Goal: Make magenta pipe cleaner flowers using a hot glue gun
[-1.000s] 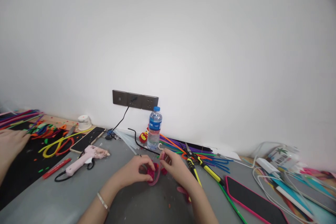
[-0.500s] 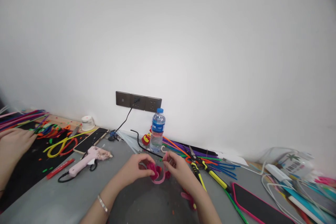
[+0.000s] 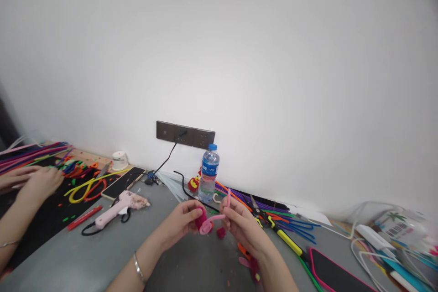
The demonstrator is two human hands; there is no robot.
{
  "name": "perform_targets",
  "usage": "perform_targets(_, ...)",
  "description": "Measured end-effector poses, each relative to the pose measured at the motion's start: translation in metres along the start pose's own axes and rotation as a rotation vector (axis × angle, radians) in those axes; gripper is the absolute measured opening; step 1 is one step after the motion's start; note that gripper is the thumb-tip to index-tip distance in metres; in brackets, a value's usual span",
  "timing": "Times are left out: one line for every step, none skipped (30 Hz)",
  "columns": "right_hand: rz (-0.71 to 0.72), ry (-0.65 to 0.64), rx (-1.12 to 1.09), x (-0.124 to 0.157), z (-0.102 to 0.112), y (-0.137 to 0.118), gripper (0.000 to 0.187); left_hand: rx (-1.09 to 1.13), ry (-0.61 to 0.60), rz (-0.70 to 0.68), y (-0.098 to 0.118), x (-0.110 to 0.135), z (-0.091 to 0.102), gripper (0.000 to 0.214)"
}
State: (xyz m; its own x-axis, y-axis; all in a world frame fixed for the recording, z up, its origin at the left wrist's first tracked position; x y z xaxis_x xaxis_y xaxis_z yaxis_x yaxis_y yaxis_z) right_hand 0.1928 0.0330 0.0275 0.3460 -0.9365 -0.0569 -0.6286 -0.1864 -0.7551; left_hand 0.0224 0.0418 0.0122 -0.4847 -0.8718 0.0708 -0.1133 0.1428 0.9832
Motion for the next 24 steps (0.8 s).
perform_targets(0.003, -0.025, -0.052, 0.001, -0.003, -0.001, 0.027, 0.037, -0.015, 0.011, -0.001, 0.0, -0.002, 0.029)
perform_targets(0.007, -0.05, -0.097, 0.002, -0.006, -0.002, 0.03, 0.068, -0.033, 0.018, -0.001, 0.001, -0.005, 0.029)
perform_targets(0.015, -0.073, -0.134, 0.002, -0.008, -0.003, 0.033, 0.092, -0.052, 0.02, -0.002, 0.001, -0.007, 0.029)
perform_targets(0.022, -0.094, -0.156, 0.002, -0.01, -0.004, 0.035, 0.111, -0.07, 0.023, -0.002, 0.001, -0.009, 0.028)
perform_targets(0.031, -0.112, -0.168, 0.002, -0.012, -0.004, 0.037, 0.128, -0.086, 0.026, -0.003, 0.001, -0.011, 0.025)
perform_targets(0.042, -0.122, -0.171, 0.002, -0.013, -0.004, 0.037, 0.147, -0.092, 0.034, -0.004, 0.001, -0.012, 0.023)
perform_targets(0.053, -0.123, -0.17, 0.002, -0.013, -0.004, 0.036, 0.163, -0.09, 0.048, -0.005, 0.002, -0.013, 0.021)
perform_targets(0.065, -0.117, -0.164, 0.002, -0.013, -0.004, 0.034, 0.185, -0.08, 0.066, -0.006, 0.002, -0.013, 0.021)
perform_targets(0.08, -0.11, -0.156, 0.001, -0.013, -0.004, 0.031, 0.206, -0.065, 0.079, -0.007, 0.002, -0.013, 0.02)
perform_targets(0.094, -0.103, -0.143, 0.001, -0.013, -0.004, 0.028, 0.218, -0.052, 0.086, -0.008, 0.001, -0.013, 0.021)
perform_targets(0.108, -0.093, -0.125, 0.0, -0.012, -0.004, 0.026, 0.232, -0.036, 0.088, -0.008, 0.001, -0.012, 0.021)
perform_targets(0.12, -0.08, -0.104, 0.0, -0.011, -0.003, 0.025, 0.247, -0.022, 0.087, -0.007, 0.001, -0.011, 0.022)
perform_targets(0.131, -0.064, -0.082, -0.001, -0.01, -0.003, 0.025, 0.263, -0.009, 0.084, -0.007, 0.0, -0.01, 0.022)
perform_targets(0.144, -0.044, -0.054, -0.002, -0.008, -0.003, 0.026, 0.282, 0.002, 0.08, -0.006, 0.0, -0.01, 0.021)
perform_targets(0.158, -0.025, -0.016, -0.002, -0.007, -0.003, 0.027, 0.302, 0.01, 0.072, -0.005, 0.0, -0.009, 0.021)
perform_targets(0.172, -0.009, 0.035, -0.003, -0.005, -0.003, 0.028, 0.318, 0.014, 0.061, -0.004, 0.0, -0.008, 0.02)
perform_targets(0.186, 0.0, 0.095, -0.003, -0.005, -0.002, 0.028, 0.33, 0.016, 0.045, -0.003, 0.0, -0.008, 0.019)
perform_targets(0.196, 0.003, 0.162, -0.003, -0.005, -0.002, 0.028, 0.339, 0.015, 0.025, -0.002, 0.0, -0.008, 0.019)
perform_targets(0.201, -0.001, 0.229, -0.004, -0.005, -0.001, 0.028, 0.344, 0.011, 0.003, -0.001, -0.001, -0.008, 0.019)
perform_targets(0.203, -0.012, 0.289, -0.003, -0.006, -0.001, 0.027, 0.35, 0.009, -0.018, -0.001, -0.001, -0.007, 0.019)
perform_targets(0.202, -0.027, 0.337, -0.003, -0.008, 0.0, 0.026, 0.354, 0.006, -0.034, -0.001, -0.001, -0.007, 0.019)
perform_targets(0.205, -0.041, 0.374, -0.003, -0.01, 0.0, 0.026, 0.357, 0.006, -0.048, -0.001, -0.001, -0.007, 0.019)
perform_targets(0.211, -0.055, 0.404, -0.003, -0.012, 0.0, 0.027, 0.358, 0.006, -0.059, -0.001, -0.001, -0.007, 0.019)
perform_targets(0.222, -0.065, 0.428, -0.002, -0.014, 0.0, 0.028, 0.357, 0.008, -0.069, -0.002, -0.001, -0.006, 0.019)
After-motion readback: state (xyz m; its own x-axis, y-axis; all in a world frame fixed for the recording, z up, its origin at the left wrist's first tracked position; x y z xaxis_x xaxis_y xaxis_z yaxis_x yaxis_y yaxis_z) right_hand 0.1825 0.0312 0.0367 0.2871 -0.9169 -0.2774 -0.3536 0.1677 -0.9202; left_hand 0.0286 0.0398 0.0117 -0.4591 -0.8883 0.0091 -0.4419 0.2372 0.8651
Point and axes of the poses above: each hand's wrist, its own x-axis away from the middle knuckle, its own z-axis out of the back of the hand, y = z × x, the point moved 3 cm from there along -x, towards the middle knuckle, and after that the axes turned 14 degrees about -x, right-handed, at the moved point
